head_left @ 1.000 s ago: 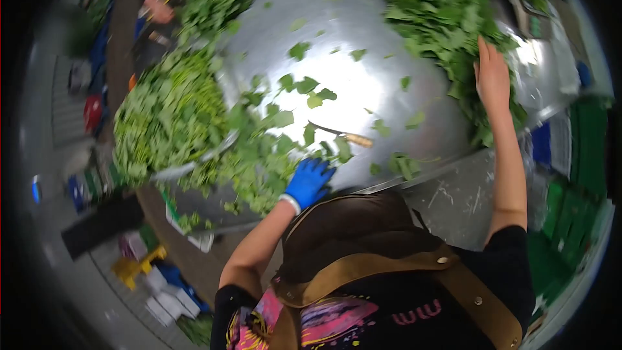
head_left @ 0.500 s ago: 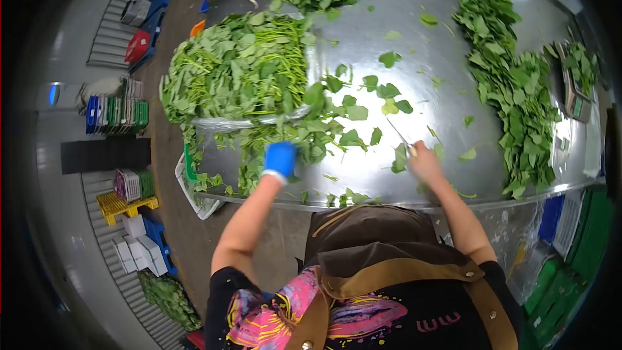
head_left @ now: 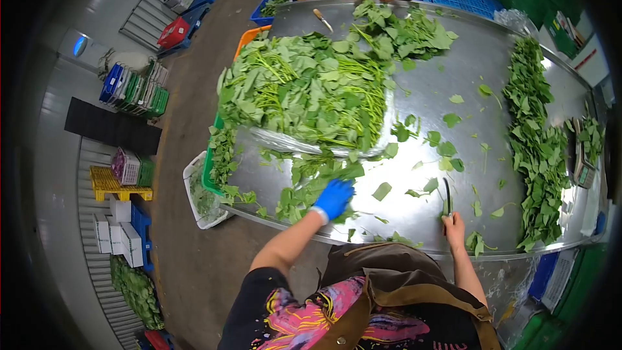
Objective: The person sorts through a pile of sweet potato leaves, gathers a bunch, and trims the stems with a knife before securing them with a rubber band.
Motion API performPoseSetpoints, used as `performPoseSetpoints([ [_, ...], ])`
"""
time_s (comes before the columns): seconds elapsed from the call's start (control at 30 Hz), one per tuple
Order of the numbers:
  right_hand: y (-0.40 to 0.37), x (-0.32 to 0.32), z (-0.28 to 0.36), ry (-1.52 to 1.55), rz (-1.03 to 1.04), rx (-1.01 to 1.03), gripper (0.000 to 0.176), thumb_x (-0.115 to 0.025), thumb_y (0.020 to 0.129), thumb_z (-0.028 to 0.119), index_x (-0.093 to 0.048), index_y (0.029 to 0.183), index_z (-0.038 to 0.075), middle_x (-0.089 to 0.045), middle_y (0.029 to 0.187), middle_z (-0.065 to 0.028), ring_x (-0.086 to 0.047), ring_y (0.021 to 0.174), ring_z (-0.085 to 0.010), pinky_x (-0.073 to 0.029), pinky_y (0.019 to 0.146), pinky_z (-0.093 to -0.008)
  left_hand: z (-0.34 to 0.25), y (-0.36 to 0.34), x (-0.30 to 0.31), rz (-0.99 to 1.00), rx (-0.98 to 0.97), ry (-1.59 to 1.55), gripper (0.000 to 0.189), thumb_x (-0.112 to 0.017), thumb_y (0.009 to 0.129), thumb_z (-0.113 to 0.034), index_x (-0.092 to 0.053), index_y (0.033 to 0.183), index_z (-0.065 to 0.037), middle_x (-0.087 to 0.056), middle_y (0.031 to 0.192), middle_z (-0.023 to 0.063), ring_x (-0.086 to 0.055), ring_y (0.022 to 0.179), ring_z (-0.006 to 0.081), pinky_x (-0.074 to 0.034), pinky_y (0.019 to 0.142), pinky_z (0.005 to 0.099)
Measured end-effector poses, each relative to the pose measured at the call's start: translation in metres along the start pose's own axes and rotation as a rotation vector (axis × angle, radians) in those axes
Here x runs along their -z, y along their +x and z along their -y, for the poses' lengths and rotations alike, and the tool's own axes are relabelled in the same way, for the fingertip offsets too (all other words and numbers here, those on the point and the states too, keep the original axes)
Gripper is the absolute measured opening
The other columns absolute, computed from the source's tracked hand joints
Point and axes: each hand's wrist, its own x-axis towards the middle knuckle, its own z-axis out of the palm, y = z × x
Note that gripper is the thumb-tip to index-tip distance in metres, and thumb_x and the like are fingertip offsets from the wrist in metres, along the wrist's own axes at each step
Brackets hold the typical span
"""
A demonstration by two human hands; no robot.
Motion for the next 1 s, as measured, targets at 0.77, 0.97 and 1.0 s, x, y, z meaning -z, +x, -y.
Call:
performPoseSetpoints([
  [0.77, -0.043, -0.193, 0.190, -0.738, 0.205, 0.676, 0.028, -0.062, 0.076, 0.007, -0.058, 0.103, 0.003, -0.056, 0.110, -0.0143, -0.057, 0.100, -0.0327, -0.049, 0.082, -0.0406, 0.165, -0.003, 0.290, -0.317, -0.026, 0.326, 0.042, -0.055, 0.072, -0.001, -0.064, 0.112, -0.011, -0.057, 0.089, 0.0101, -0.056, 0.089, 0.0288, -0.044, 0.088, 0.0419],
  [0.97, -0.040, -0.221, 0.223, -0.644, 0.341, 0.760, 0.018, -0.060, 0.079, 0.007, -0.058, 0.096, 0.004, -0.059, 0.100, -0.0115, -0.059, 0.090, -0.0313, -0.049, 0.074, -0.0416, 0.203, -0.060, 0.410, -0.632, 0.168, 0.234, 0.043, -0.051, 0.071, 0.008, -0.064, 0.109, -0.010, -0.055, 0.081, 0.0111, -0.054, 0.076, 0.0293, -0.044, 0.068, 0.0402],
  [1.0, -0.033, -0.228, 0.233, -0.628, 0.367, 0.780, 0.017, -0.060, 0.079, 0.008, -0.057, 0.096, 0.004, -0.058, 0.097, -0.0112, -0.059, 0.089, -0.0311, -0.049, 0.073, -0.0415, 0.215, -0.059, 0.417, -0.546, 0.183, 0.180, 0.043, -0.050, 0.071, 0.008, -0.064, 0.108, -0.009, -0.055, 0.081, 0.0111, -0.054, 0.077, 0.0294, -0.044, 0.068, 0.0404],
])
